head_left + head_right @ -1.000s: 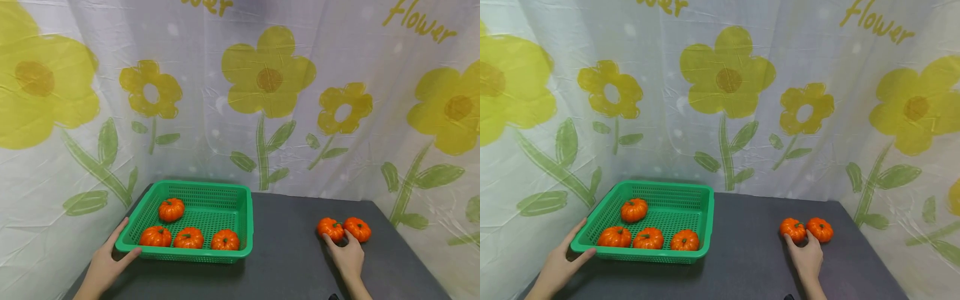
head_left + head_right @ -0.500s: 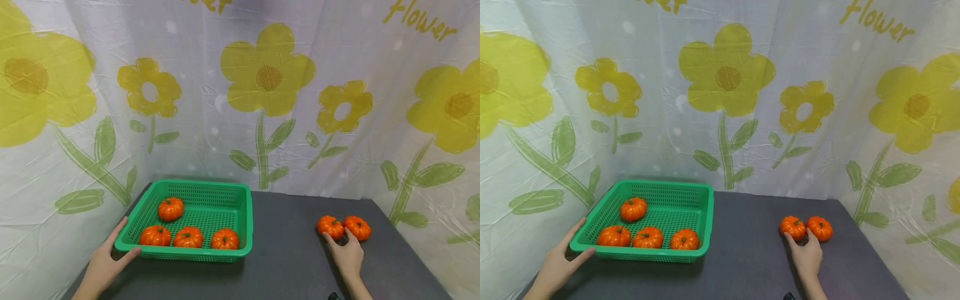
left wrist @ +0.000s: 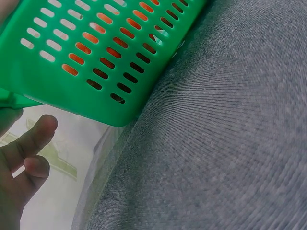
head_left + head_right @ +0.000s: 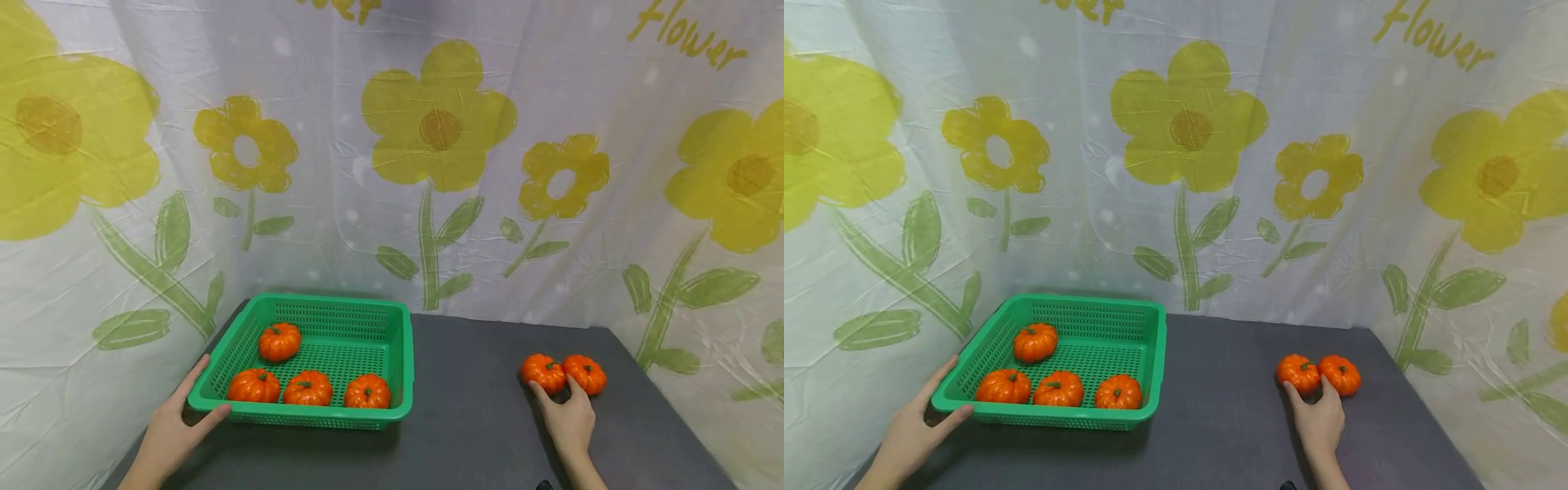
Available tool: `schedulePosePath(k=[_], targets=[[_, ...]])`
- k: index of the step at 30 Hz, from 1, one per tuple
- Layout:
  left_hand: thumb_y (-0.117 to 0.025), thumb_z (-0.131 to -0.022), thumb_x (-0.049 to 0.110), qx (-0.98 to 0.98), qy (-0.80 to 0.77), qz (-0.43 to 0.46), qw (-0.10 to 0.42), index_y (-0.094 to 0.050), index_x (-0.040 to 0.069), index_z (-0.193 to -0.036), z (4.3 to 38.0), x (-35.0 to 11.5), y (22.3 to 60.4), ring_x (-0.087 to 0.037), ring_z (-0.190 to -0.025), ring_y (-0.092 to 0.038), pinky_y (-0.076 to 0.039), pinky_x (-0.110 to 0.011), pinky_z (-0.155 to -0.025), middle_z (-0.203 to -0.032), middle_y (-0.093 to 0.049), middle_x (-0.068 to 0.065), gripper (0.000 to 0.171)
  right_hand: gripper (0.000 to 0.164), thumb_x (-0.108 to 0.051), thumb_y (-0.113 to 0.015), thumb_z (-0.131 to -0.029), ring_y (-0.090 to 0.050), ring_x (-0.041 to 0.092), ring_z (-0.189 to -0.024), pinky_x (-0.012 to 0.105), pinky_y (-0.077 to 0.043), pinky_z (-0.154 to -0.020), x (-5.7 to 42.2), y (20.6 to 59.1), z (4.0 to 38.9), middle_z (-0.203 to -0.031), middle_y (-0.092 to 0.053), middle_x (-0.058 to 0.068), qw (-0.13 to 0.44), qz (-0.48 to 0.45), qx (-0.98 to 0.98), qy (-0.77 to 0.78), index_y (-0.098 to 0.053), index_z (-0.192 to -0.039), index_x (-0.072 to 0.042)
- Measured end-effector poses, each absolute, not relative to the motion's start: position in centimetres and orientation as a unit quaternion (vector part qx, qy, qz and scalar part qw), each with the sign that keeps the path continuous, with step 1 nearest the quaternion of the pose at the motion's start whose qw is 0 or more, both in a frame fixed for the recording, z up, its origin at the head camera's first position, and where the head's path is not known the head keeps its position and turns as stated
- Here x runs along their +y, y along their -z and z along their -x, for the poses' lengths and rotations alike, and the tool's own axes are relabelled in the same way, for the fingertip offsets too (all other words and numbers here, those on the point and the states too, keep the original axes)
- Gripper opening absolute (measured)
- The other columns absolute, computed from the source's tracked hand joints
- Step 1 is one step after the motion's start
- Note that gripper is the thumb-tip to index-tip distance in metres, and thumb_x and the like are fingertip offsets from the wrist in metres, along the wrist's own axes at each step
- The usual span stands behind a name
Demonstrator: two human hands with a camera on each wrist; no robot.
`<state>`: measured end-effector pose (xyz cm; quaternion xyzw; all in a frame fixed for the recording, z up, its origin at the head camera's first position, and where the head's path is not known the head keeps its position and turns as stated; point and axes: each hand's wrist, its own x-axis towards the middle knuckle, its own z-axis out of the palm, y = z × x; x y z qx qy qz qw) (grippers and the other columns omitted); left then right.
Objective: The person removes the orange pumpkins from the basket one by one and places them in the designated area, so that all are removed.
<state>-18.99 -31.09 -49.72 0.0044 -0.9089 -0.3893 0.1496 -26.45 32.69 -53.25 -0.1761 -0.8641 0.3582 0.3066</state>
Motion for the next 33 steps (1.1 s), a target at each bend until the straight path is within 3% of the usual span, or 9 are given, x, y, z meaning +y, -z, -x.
schedulePosePath(k=[17, 33], targets=[[-0.075, -0.099, 0.041, -0.909, 0.39, -0.006, 0.146, -0.02, 0.024, -0.172, 19.05, -31.22, 49.8, -0.063, -0.139, -0.041, -0.041, -0.08, -0.097, -0.164, -0.034, -0.035, 0.093, 0.087, -0.033, -0.09, -0.085, -0.052, 0.061, -0.127, 0.073, -0.038, -0.11, 32.52, 53.22, 26.39, -0.139, -0.054, 0.044, 0.314, 0.179, -0.861, -0.358, -0.052, -0.142, 0.02], [-0.075, -0.099, 0.042, -0.911, 0.388, -0.005, 0.141, -0.018, 0.026, -0.173, 19.08, -31.33, 49.89, -0.063, -0.141, -0.04, -0.04, -0.081, -0.098, -0.165, -0.033, -0.034, 0.094, 0.08, -0.024, -0.092, -0.082, -0.054, 0.059, -0.126, 0.072, -0.04, -0.107, 32.12, 52.87, 26.28, -0.139, -0.057, 0.04, 0.381, 0.166, -0.833, -0.365, -0.055, -0.141, 0.016]])
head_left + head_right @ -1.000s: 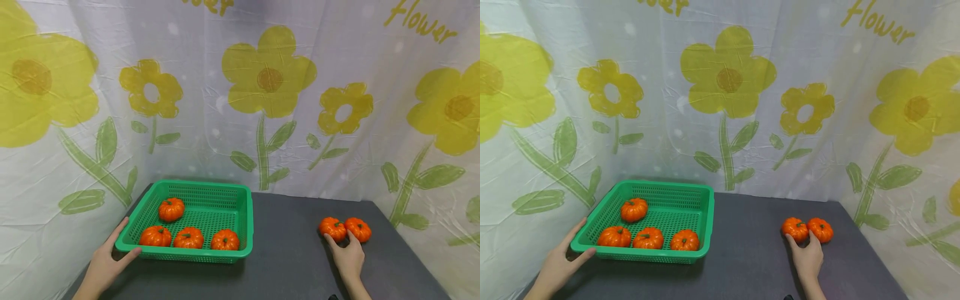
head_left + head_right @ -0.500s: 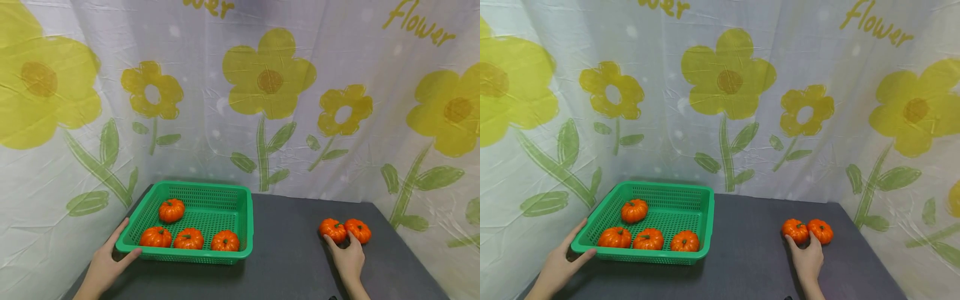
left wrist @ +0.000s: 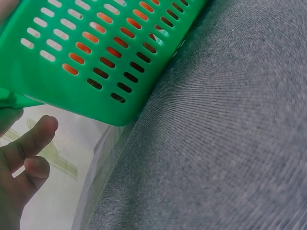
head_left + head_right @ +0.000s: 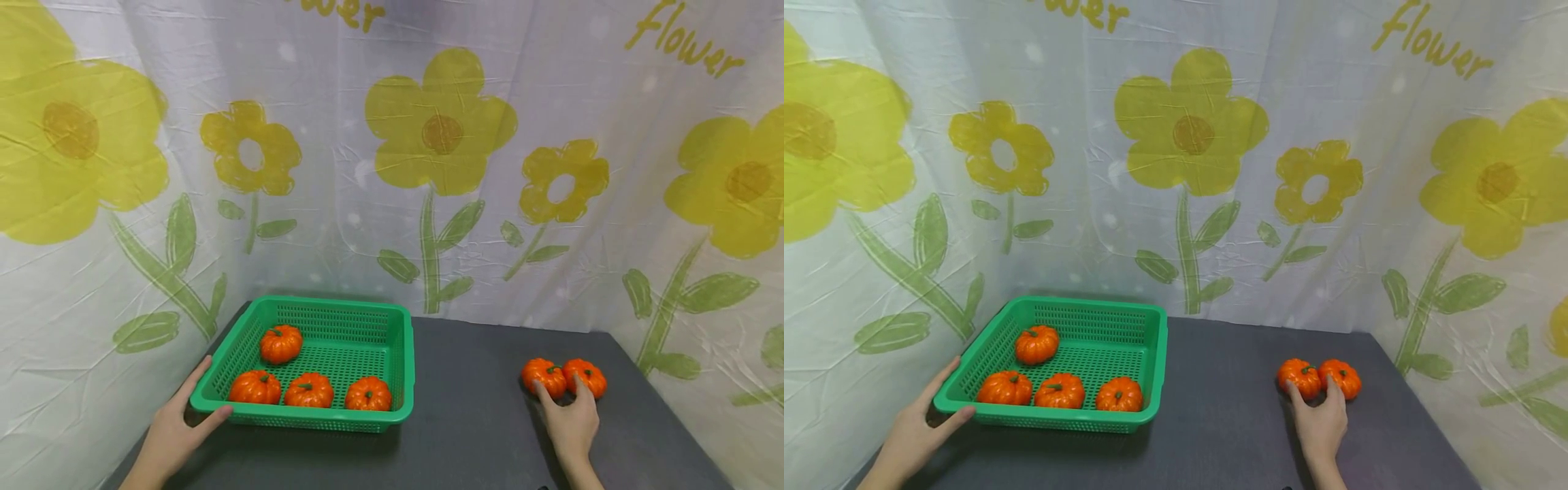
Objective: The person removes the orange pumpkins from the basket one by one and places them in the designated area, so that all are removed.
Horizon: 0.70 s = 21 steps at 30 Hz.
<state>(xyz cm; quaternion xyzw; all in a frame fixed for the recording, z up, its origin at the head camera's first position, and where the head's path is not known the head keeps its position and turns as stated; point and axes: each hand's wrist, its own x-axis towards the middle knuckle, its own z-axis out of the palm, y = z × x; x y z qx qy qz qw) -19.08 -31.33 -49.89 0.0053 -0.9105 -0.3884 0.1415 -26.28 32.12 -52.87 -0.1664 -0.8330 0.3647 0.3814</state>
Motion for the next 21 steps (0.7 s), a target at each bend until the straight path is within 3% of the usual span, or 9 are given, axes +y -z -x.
schedulePosePath(k=[13, 17, 19, 21], targets=[[-0.076, -0.098, 0.041, -0.91, 0.385, -0.001, 0.154, -0.02, 0.024, -0.172, 19.1, -31.2, 49.7, -0.062, -0.14, -0.042, -0.041, -0.08, -0.097, -0.165, -0.034, -0.032, 0.094, 0.076, -0.018, -0.094, -0.078, -0.058, 0.055, -0.12, 0.069, -0.044, -0.101, 30.6, 51.2, 25.8, -0.137, -0.061, 0.036, 0.424, 0.117, -0.819, -0.368, -0.059, -0.138, 0.013], [-0.076, -0.099, 0.041, -0.911, 0.385, -0.003, 0.151, -0.02, 0.023, -0.172, 19.1, -31.2, 49.7, -0.063, -0.139, -0.041, -0.041, -0.08, -0.097, -0.165, -0.034, -0.033, 0.094, 0.077, -0.022, -0.095, -0.08, -0.065, 0.048, -0.092, 0.064, -0.051, -0.088, 30.2, 50.5, 25.7, -0.139, -0.061, 0.034, 0.406, 0.117, -0.831, -0.361, -0.06, -0.141, 0.01], [-0.076, -0.098, 0.041, -0.911, 0.385, -0.004, 0.15, -0.021, 0.024, -0.172, 19.0, -31.2, 49.7, -0.063, -0.14, -0.041, -0.042, -0.08, -0.096, -0.165, -0.034, -0.033, 0.094, 0.079, -0.027, -0.095, -0.081, -0.062, 0.034, -0.071, 0.051, -0.054, -0.076, 30.0, 50.0, 25.6, -0.141, -0.061, 0.031, 0.392, 0.118, -0.841, -0.354, -0.06, -0.143, 0.008], [-0.076, -0.098, 0.042, -0.911, 0.386, -0.005, 0.147, -0.02, 0.024, -0.172, 19.0, -31.2, 49.8, -0.063, -0.14, -0.041, -0.041, -0.08, -0.097, -0.165, -0.034, -0.033, 0.094, 0.08, -0.031, -0.094, -0.082, -0.052, 0.02, -0.057, 0.039, -0.049, -0.066, 29.9, 49.6, 25.6, -0.141, -0.062, 0.029, 0.383, 0.116, -0.847, -0.349, -0.06, -0.145, 0.005]])
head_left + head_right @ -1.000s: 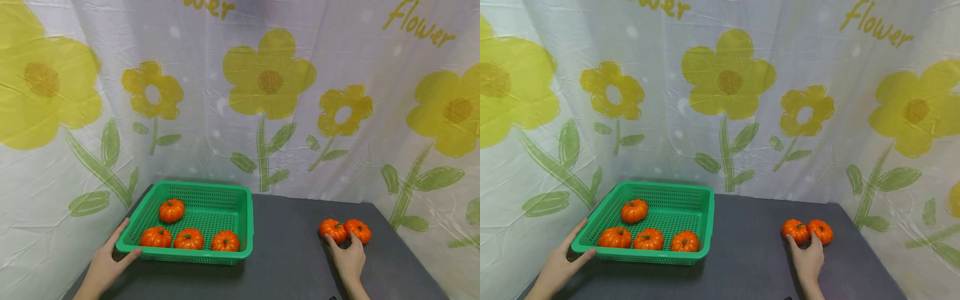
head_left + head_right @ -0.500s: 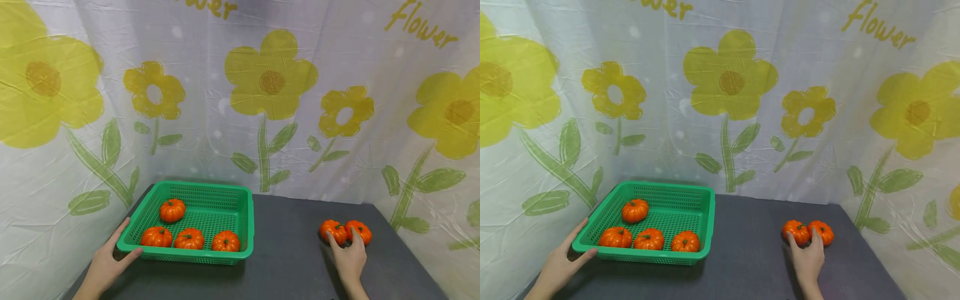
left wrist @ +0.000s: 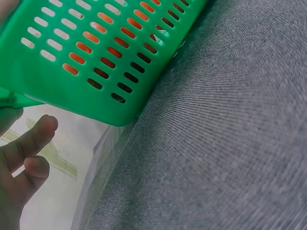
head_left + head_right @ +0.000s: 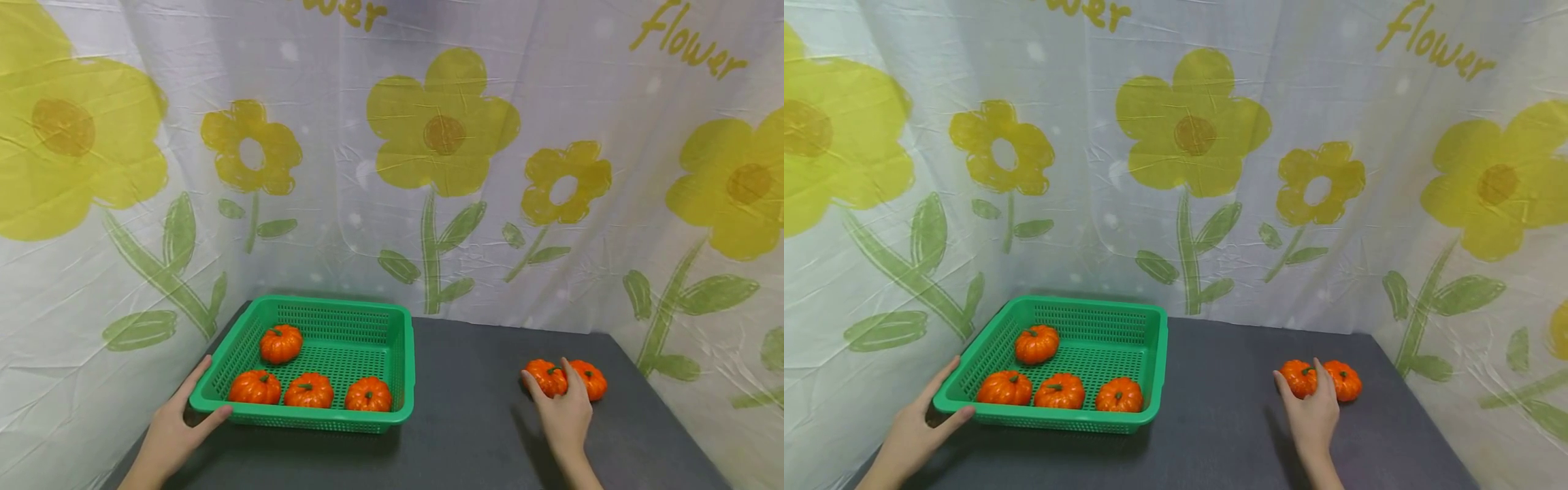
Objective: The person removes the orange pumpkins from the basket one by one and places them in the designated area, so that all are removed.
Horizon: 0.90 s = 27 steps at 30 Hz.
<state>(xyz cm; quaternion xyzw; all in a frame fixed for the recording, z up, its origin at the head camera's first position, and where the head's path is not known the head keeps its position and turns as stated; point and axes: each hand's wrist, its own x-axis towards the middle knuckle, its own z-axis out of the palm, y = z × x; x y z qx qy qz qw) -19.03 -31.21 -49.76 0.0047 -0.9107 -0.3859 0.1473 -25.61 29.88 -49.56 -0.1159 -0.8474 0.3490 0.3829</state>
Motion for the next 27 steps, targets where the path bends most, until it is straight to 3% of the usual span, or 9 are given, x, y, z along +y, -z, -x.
schedulePosePath(k=[3, 7, 11, 15, 18, 27], targets=[[-0.076, -0.098, 0.042, -0.91, 0.387, -0.005, 0.146, -0.019, 0.026, -0.172, 19.0, -31.2, 49.8, -0.063, -0.14, -0.041, -0.041, -0.081, -0.097, -0.165, -0.033, -0.033, 0.095, 0.081, -0.035, -0.094, -0.083, -0.038, 0.007, -0.047, 0.026, -0.038, -0.056, 29.6, 48.8, 25.5, -0.142, -0.063, 0.024, 0.37, 0.102, -0.852, -0.357, -0.06, -0.147, 0.001], [-0.076, -0.098, 0.041, -0.909, 0.39, -0.003, 0.15, -0.019, 0.027, -0.172, 19.1, -31.1, 49.7, -0.062, -0.14, -0.041, -0.041, -0.08, -0.097, -0.166, -0.034, -0.032, 0.095, 0.078, -0.03, -0.095, -0.082, -0.033, 0.003, -0.044, 0.021, -0.033, -0.049, 28.6, 48.0, 25.3, -0.143, -0.065, 0.02, 0.365, 0.07, -0.843, -0.389, -0.061, -0.147, -0.002], [-0.077, -0.098, 0.041, -0.909, 0.387, -0.003, 0.154, -0.02, 0.025, -0.172, 19.1, -31.1, 49.7, -0.063, -0.139, -0.042, -0.041, -0.08, -0.097, -0.165, -0.034, -0.033, 0.095, 0.076, -0.025, -0.095, -0.082, -0.026, 0.001, -0.043, 0.02, -0.031, -0.044, 27.7, 47.5, 25.4, -0.143, -0.064, 0.02, 0.362, 0.032, -0.842, -0.4, -0.062, -0.146, -0.002], [-0.076, -0.098, 0.041, -0.91, 0.386, -0.003, 0.152, -0.02, 0.024, -0.172, 19.1, -31.1, 49.7, -0.063, -0.139, -0.042, -0.042, -0.08, -0.097, -0.163, -0.035, -0.035, 0.094, 0.075, -0.023, -0.096, -0.08, -0.03, -0.003, -0.047, 0.017, -0.035, -0.049, 26.8, 46.9, 25.6, -0.141, -0.066, 0.018, 0.363, 0.012, -0.845, -0.392, -0.064, -0.144, -0.002], [-0.075, -0.099, 0.042, -0.91, 0.387, -0.001, 0.15, -0.019, 0.026, -0.172, 19.1, -31.1, 49.7, -0.064, -0.139, -0.041, -0.041, -0.08, -0.097, -0.164, -0.034, -0.036, 0.094, 0.075, -0.024, -0.096, -0.08, -0.034, -0.001, -0.047, 0.017, -0.037, -0.05, 26.1, 46.6, 25.7, -0.142, -0.066, 0.016, 0.345, 0.002, -0.851, -0.395, -0.064, -0.144, -0.004], [-0.075, -0.099, 0.042, -0.91, 0.387, -0.005, 0.145, -0.02, 0.023, -0.172, 19.1, -31.2, 49.7, -0.064, -0.14, -0.04, -0.04, -0.081, -0.097, -0.165, -0.033, -0.035, 0.094, 0.076, -0.03, -0.094, -0.083, -0.023, 0.002, -0.042, 0.02, -0.034, -0.045, 22.9, 45.5, 26.1, -0.148, -0.062, 0.016, 0.281, -0.038, -0.863, -0.419, -0.061, -0.148, -0.006]])
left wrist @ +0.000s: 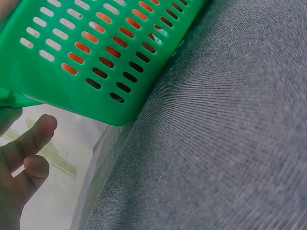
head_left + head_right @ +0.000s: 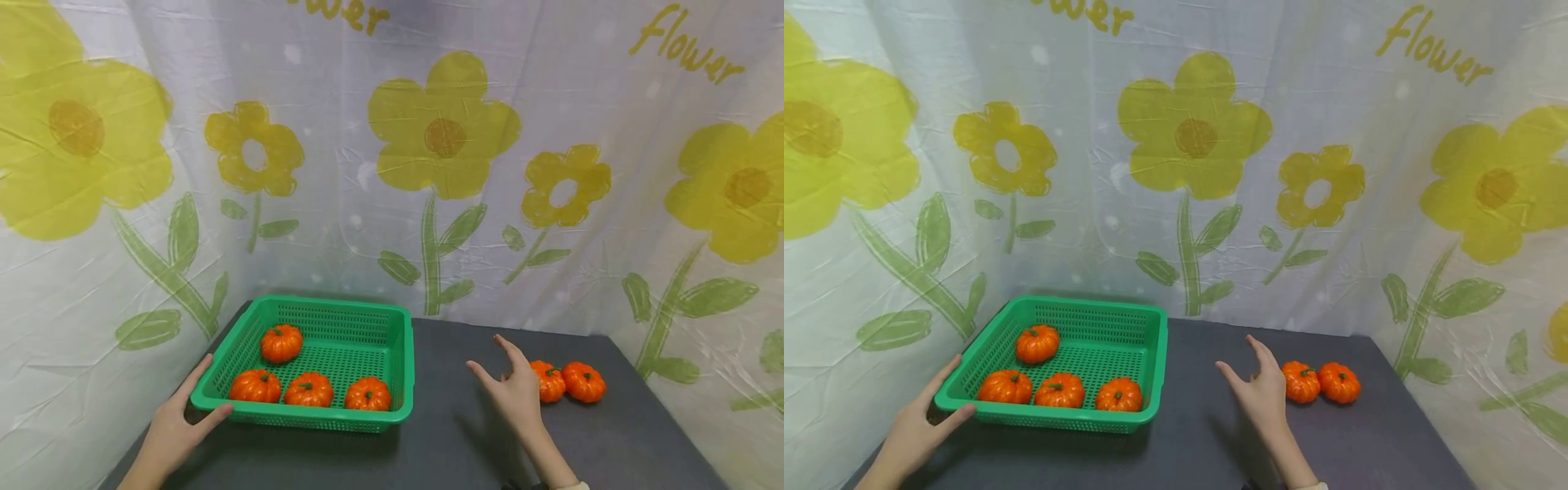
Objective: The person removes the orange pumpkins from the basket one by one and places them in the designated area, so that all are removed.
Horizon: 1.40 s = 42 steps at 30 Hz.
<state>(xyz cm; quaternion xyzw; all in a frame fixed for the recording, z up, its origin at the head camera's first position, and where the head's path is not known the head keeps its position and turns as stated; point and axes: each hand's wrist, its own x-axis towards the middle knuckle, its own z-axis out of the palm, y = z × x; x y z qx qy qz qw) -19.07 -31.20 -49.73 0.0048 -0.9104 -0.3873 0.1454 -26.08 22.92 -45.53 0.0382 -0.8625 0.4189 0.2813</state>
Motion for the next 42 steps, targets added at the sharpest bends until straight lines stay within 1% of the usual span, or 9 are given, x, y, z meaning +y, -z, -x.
schedulePosePath(k=[5, 8, 13, 18, 24, 30, 35, 42], targets=[[-0.074, -0.099, 0.044, -0.914, 0.383, -0.009, 0.135, -0.017, 0.024, -0.173, 19.0, -31.5, 49.8, -0.066, -0.139, -0.039, -0.039, -0.083, -0.097, -0.164, -0.032, -0.037, 0.095, 0.075, -0.027, -0.095, -0.082, -0.022, -0.002, -0.04, 0.021, -0.033, -0.041, 20.8, 45.3, 26.4, -0.144, -0.064, 0.018, 0.28, -0.081, -0.857, -0.424, -0.063, -0.146, -0.004], [-0.074, -0.1, 0.043, -0.915, 0.38, -0.007, 0.137, -0.017, 0.025, -0.173, 19.0, -31.6, 49.7, -0.066, -0.139, -0.039, -0.039, -0.083, -0.097, -0.164, -0.032, -0.037, 0.094, 0.075, -0.027, -0.095, -0.081, -0.021, -0.003, -0.04, 0.021, -0.031, -0.04, 19.6, 45.0, 26.7, -0.144, -0.064, 0.018, 0.278, -0.098, -0.855, -0.427, -0.063, -0.146, -0.005], [-0.075, -0.099, 0.042, -0.914, 0.38, -0.001, 0.142, -0.018, 0.026, -0.173, 19.0, -31.4, 49.5, -0.066, -0.139, -0.039, -0.039, -0.084, -0.097, -0.165, -0.032, -0.034, 0.094, 0.075, -0.028, -0.094, -0.083, -0.021, -0.002, -0.039, 0.021, -0.03, -0.041, 17.6, 44.1, 27.0, -0.145, -0.064, 0.016, 0.269, -0.113, -0.848, -0.443, -0.062, -0.147, -0.007], [-0.074, -0.1, 0.043, -0.913, 0.383, 0.002, 0.139, -0.017, 0.027, -0.173, 19.0, -31.2, 49.3, -0.064, -0.14, -0.04, -0.04, -0.084, -0.098, -0.166, -0.032, -0.034, 0.094, 0.075, -0.028, -0.094, -0.083, -0.022, 0.001, -0.038, 0.022, -0.03, -0.041, 15.9, 43.3, 27.3, -0.146, -0.063, 0.016, 0.261, -0.126, -0.84, -0.459, -0.062, -0.148, -0.007], [-0.075, -0.099, 0.04, -0.91, 0.386, 0.009, 0.152, -0.02, 0.024, -0.172, 18.9, -31.0, 49.3, -0.063, -0.14, -0.041, -0.04, -0.083, -0.098, -0.166, -0.034, -0.033, 0.093, 0.075, -0.029, -0.093, -0.084, -0.021, 0.002, -0.038, 0.022, -0.028, -0.042, 14.1, 42.8, 27.6, -0.146, -0.063, 0.015, 0.244, -0.139, -0.837, -0.47, -0.061, -0.149, -0.008], [-0.075, -0.099, 0.04, -0.909, 0.385, 0.011, 0.159, -0.021, 0.023, -0.172, 18.7, -31.1, 49.4, -0.063, -0.139, -0.043, -0.041, -0.082, -0.098, -0.164, -0.035, -0.034, 0.093, 0.075, -0.031, -0.092, -0.085, -0.021, 0.002, -0.038, 0.022, -0.029, -0.041, 12.3, 42.4, 27.7, -0.149, -0.061, 0.014, 0.229, -0.154, -0.835, -0.476, -0.06, -0.15, -0.008], [-0.076, -0.098, 0.039, -0.909, 0.386, 0.01, 0.159, -0.021, 0.025, -0.172, 18.7, -31.2, 49.5, -0.062, -0.14, -0.043, -0.042, -0.081, -0.098, -0.165, -0.035, -0.033, 0.093, 0.074, -0.033, -0.091, -0.086, -0.026, 0.003, -0.039, 0.023, -0.033, -0.042, 10.9, 42.1, 28.0, -0.148, -0.063, 0.012, 0.226, -0.166, -0.837, -0.471, -0.061, -0.149, -0.009], [-0.077, -0.097, 0.039, -0.908, 0.384, 0.01, 0.167, -0.023, 0.026, -0.172, 18.9, -31.2, 49.7, -0.061, -0.139, -0.044, -0.042, -0.08, -0.097, -0.165, -0.037, -0.031, 0.093, 0.075, -0.033, -0.091, -0.086, -0.027, 0.003, -0.042, 0.023, -0.033, -0.045, 9.4, 41.7, 28.2, -0.147, -0.063, 0.013, 0.22, -0.183, -0.84, -0.461, -0.061, -0.148, -0.006]])
